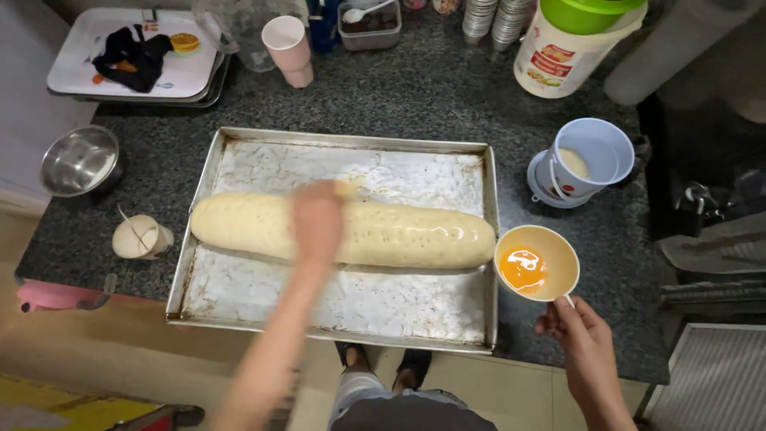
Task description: Apply egg wash to a loaf of dough, prick holes in it, and sprinkle with sesame seeds.
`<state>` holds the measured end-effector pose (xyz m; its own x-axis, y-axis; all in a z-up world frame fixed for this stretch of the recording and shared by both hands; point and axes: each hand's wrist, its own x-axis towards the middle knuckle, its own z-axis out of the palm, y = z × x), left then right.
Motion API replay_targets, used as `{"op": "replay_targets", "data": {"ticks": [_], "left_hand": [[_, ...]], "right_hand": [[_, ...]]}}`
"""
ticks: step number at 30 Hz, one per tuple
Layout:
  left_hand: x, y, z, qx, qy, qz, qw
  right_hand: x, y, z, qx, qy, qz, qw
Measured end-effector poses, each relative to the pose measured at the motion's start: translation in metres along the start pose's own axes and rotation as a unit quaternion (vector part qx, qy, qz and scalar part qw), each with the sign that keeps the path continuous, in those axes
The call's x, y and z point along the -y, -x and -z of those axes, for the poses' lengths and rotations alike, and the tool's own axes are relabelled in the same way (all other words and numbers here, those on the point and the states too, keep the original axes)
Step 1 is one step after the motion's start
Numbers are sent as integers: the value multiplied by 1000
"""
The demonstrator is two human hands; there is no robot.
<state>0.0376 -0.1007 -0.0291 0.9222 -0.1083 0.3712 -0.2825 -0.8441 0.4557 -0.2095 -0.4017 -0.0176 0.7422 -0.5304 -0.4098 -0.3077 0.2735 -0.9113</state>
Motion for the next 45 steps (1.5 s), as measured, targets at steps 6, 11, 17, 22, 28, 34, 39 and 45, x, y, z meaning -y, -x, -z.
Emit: {"op": "replay_targets", "data": {"ticks": [6, 11, 17, 22, 28, 34, 39, 45], "left_hand": [[-130, 8, -16, 201, 191, -54, 959], [14, -23, -30, 83, 169, 138, 972], [-5, -33, 14, -79, -170, -71, 980], [-158, 9, -39, 245, 0, -158, 957], [-155, -6, -20, 303, 313, 217, 873], [4, -25, 61, -25, 45, 110, 993], [2, 20, 39, 26, -96, -41, 994], [-73, 39, 81, 116, 88, -141, 979]], "right_hand": [[-1, -3, 7, -15, 4, -6, 1000], [-14, -14, 16, -7, -9, 2, 1000], [-6, -21, 14, -1, -20, -21, 1000], [-3, -23, 20, -13, -3, -7, 1000], [-11, -25, 27, -9, -3, -7, 1000], [-10, -27, 10, 21, 1, -10, 1000], [-22, -34, -10, 54, -11, 21, 998], [-19, -29, -60, 92, 23, 12, 995]]}}
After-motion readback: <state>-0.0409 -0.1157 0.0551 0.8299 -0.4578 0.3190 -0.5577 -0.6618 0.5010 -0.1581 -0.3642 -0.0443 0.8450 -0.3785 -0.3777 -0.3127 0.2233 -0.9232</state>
